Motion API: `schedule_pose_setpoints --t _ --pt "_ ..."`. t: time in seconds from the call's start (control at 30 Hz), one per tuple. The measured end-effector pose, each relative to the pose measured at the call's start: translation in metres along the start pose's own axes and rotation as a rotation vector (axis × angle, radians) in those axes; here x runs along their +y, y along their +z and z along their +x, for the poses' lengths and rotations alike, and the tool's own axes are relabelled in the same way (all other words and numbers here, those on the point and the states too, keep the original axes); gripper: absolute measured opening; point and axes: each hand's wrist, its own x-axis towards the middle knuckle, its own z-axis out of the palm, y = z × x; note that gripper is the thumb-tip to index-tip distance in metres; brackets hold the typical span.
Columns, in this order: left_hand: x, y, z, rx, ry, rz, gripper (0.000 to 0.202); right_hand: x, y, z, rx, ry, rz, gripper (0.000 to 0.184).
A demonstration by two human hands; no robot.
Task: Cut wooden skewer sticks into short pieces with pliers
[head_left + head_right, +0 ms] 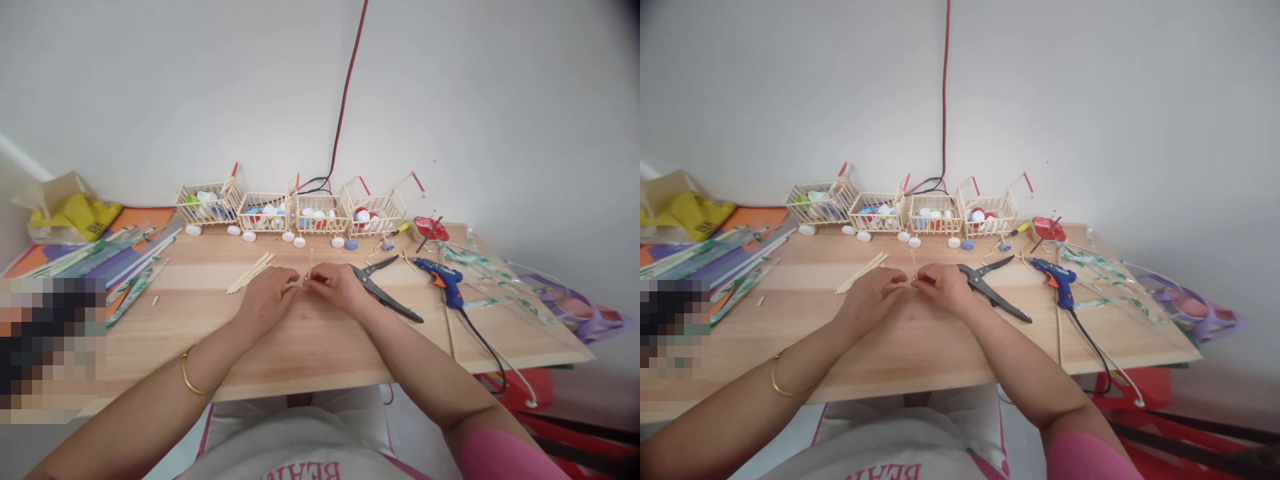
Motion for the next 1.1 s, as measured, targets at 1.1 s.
schedule_pose_setpoints --t 1.1 --pt "0.011 0.008 0.002 -0.042 -0.286 -0.594 0.015 -0.008 0.005 -0.004 0.035 0.146 0.251 0.021"
